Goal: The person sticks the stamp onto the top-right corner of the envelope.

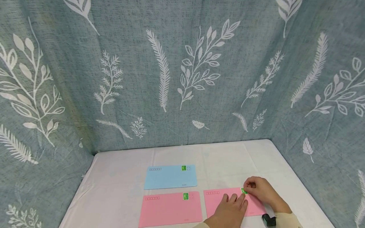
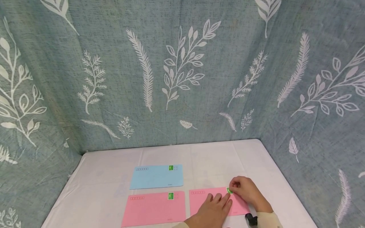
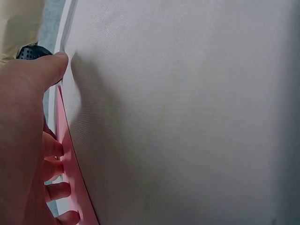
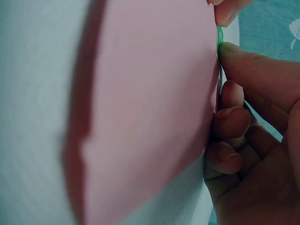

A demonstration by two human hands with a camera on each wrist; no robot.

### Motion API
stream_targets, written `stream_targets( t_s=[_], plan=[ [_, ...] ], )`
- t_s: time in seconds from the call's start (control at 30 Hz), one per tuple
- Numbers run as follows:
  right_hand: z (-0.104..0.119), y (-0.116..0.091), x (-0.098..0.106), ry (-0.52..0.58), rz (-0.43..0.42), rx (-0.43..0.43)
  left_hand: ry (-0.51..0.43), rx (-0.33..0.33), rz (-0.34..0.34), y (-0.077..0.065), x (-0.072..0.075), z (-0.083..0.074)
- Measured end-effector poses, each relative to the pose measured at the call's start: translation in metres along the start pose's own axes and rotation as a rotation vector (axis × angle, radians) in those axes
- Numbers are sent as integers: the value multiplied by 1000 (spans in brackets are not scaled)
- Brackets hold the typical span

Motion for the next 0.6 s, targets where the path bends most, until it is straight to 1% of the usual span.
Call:
stream_targets(
  t_s=[0.17,0.27,0.6],
  plan=[
    [3,0,1,0,15,11,-16,-9,3,1,0,2],
    [4,1,1,-9,20,24,-29,-12,17,1,1,2],
    [7,5,-1,-38,0,-40,-59,-13,63,6,0,3]
  ],
)
Point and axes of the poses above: each hand's wrist, its own y-axis towards the middle knuckle, its own x-axis out of the back of the hand, z = x × y, the point moved 1 cm from there along y, towards the middle knuckle, and after that the axes turned 6 degrees about z, right-handed, at the moved point
